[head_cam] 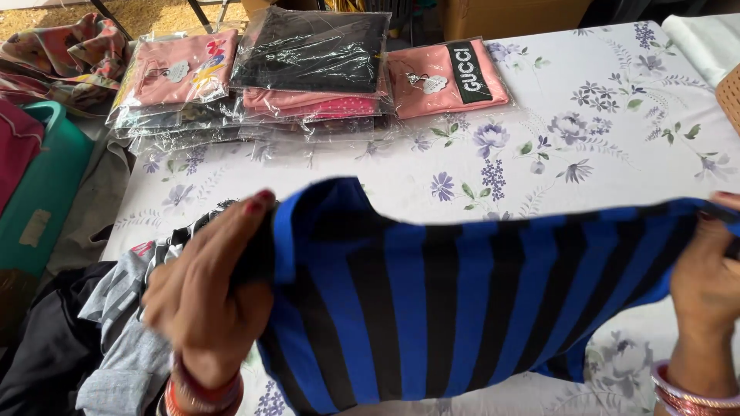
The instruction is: Folding t-shirts and scanning them with a handheld barcode device at a processing table.
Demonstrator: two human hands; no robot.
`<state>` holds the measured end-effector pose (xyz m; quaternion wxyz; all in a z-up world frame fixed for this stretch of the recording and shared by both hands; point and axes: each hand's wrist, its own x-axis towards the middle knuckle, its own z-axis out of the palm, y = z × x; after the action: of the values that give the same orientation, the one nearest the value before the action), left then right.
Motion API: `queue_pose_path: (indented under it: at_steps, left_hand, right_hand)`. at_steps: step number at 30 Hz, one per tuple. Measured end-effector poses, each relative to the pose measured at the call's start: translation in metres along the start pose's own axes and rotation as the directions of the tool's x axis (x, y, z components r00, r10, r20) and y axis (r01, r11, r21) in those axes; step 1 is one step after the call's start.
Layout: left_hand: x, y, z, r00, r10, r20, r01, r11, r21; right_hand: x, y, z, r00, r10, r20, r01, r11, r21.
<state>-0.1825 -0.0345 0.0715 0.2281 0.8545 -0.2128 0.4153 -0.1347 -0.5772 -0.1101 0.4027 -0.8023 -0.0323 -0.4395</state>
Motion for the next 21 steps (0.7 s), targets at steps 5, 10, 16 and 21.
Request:
queue_pose_path:
  at_steps: [5, 10, 16, 21]
  left_hand:
    - [0.015, -0.072, 0.085, 0.996, 0.045, -0.074, -0.043, 0.999, 0.033]
    - [0.005, -0.156, 0.195, 0.976, -0.203, 0.075, 0.192, 0.972, 0.136]
    - [-0.023, -0.152, 0.233, 0.972, -0.200, 0.124, 0.170, 0.960, 0.221]
    - [-0.072, -0.071, 0.147, 0.855, -0.158, 0.494, 0.293, 0.933, -0.208]
  right_hand:
    - [0.045, -0.058, 0.084, 0.983, -0.165, 0.074, 0.167, 0.986, -0.018]
    - [0.074, -0.001, 0.168, 0.951, -0.023, 0.308, 0.053, 0.995, -0.088]
    - [0.065, 0.035, 0.215, 0.907, -0.056, 0.417, 0.156, 0.965, -0.211]
    - [0.025, 0.001, 0.139, 0.725, 0.024, 0.688, 0.058, 0.994, -0.095]
